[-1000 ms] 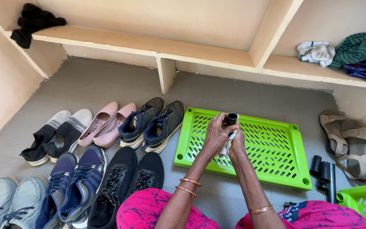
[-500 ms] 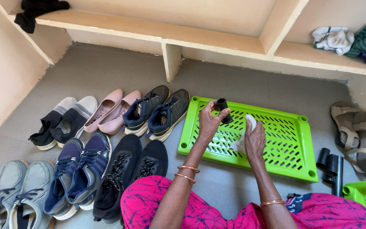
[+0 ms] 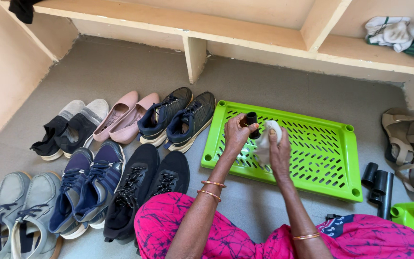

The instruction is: The person wipes black plastic legs with a white cloth, then inserts each leg into the corners of a green plastic stool base. The person lifts and rotates the stool to align and secure the legs one at a time.

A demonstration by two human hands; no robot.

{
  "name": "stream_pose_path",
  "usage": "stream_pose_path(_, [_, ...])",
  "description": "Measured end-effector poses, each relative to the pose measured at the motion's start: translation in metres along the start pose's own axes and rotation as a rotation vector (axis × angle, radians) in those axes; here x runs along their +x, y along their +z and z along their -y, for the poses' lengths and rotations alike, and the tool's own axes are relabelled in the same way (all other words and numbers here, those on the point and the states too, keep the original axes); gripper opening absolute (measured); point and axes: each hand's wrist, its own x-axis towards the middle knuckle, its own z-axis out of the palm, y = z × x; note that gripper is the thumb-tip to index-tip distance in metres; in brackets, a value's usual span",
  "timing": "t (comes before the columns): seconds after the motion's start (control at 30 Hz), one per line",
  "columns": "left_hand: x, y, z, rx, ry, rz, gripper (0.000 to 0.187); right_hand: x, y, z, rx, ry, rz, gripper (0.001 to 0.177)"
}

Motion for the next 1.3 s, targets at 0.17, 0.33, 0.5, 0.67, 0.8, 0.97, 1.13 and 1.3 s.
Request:
stream_pose_path(0.17, [-0.001, 0.009, 0.01, -0.248, 0.187, 0.167, 0.029, -0.012, 0.02, 0.048, -0.019, -0.322, -0.07, 0.051])
stream_pose_path(0.33, [-0.007, -0.005, -0.008, -0.413, 0.143, 0.375, 0.03, 0.005, 0.011, 0.043, 0.39, -0.004, 0.015, 0.046])
stream_pose_path(0.5, [-0.02, -0.011, -0.037, -0.448, 0.132, 0.501, 0.047, 0.012, 0.006, 0.033, 0.295, -0.161, -0.13, 0.044])
stream_pose_path(0.67, [-0.014, -0.016, -0.042, -0.296, 0.102, 0.364, 0.04, 0.004, 0.009, 0.047, 0.458, 0.132, -0.046, 0.05])
stream_pose_path(0.8, [-0.015, 0.003, -0.039, -0.331, 0.068, 0.14, 0.039, -0.005, 0.018, 0.062, 0.123, -0.186, -0.286, 0.053])
stream_pose_path(0.97, [-0.025, 0.015, -0.035, 0.067, 0.512, -0.02, 0.043, 0.002, 0.023, 0.062, 0.216, -0.115, -0.397, 0.054])
stream_pose_path(1.13, [-0.035, 0.018, -0.046, 0.161, 0.452, -0.007, 0.042, 0.007, 0.013, 0.059, 0.202, -0.033, -0.357, 0.057])
stream_pose_path(1.3, [-0.039, 0.007, -0.057, 0.146, 0.257, 0.175, 0.029, -0.003, -0.008, 0.075, 0.28, -0.257, -0.38, 0.048])
